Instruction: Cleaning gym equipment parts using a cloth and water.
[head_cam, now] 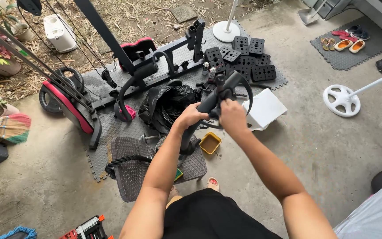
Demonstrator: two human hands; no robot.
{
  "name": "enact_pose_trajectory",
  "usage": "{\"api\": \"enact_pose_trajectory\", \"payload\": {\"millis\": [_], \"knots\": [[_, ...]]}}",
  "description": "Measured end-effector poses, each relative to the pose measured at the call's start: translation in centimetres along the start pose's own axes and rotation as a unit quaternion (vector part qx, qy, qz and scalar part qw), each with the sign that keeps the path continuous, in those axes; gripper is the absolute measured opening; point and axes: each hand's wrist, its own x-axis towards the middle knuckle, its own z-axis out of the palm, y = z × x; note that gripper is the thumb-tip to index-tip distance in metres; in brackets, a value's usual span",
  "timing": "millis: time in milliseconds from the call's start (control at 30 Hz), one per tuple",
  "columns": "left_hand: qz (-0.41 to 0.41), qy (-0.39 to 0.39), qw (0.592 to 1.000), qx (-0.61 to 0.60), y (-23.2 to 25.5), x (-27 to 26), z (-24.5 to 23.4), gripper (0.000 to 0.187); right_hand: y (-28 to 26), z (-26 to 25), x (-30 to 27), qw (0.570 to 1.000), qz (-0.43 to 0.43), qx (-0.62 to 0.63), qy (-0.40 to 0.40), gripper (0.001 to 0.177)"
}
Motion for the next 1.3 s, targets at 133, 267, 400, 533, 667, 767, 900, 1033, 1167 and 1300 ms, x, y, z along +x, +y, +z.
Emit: {"api": "enact_pose_trajectory", "payload": {"millis": [133, 267, 400, 533, 667, 767, 900, 1033, 1167, 1300], "knots": [[0.053, -0.016, 0.997, -0.054, -2.5, 1.4, 0.4, 0.044, -1.3, 1.1, 0.8, 0.994, -0.025, 0.064, 0.085, 0.019], [0.057, -0.028, 0.994, -0.094, -1.6, 0.6, 0.6, 0.039, -1.7, -0.2, 2.3, 0.958, -0.207, 0.074, 0.186, 0.039], [0.026, -0.015, 0.995, -0.091, -0.8, -0.2, 0.5, 0.039, -2.5, 1.7, 2.9, 0.99, -0.113, -0.035, 0.081, 0.025], [0.062, -0.016, 0.994, -0.094, -2.4, 0.1, -1.1, 0.043, 0.7, -1.3, 1.5, 0.95, -0.252, 0.112, 0.149, 0.045], [0.022, 0.015, 0.998, -0.052, -1.4, -0.9, -2.4, 0.046, 7.0, -4.1, -0.1, 0.819, -0.026, 0.562, 0.111, 0.042], [0.004, 0.032, 0.998, -0.052, -1.4, -1.4, -3.1, 0.045, 11.8, -2.1, -0.7, 0.659, -0.036, 0.722, 0.208, 0.042], [-0.003, 0.036, 0.997, -0.065, -1.2, -1.5, -3.2, 0.046, 16.3, 3.0, 0.4, 0.282, 0.007, 0.934, 0.218, 0.047], [0.008, 0.033, 0.997, -0.071, -1.7, -1.3, -2.9, 0.045, 17.8, 12.8, 3.6, 0.212, 0.055, 0.948, 0.229, 0.055], [0.01, 0.019, 0.997, -0.068, -1.8, -1.2, -2.3, 0.047, 13.7, 16.3, 5.9, 0.082, 0.076, 0.989, 0.095, 0.055], [0.004, 0.01, 0.999, -0.053, -0.4, -1.4, -1.9, 0.054, 8.1, 15.7, 7.8, 0.13, -0.03, 0.989, 0.061, 0.057]]}}
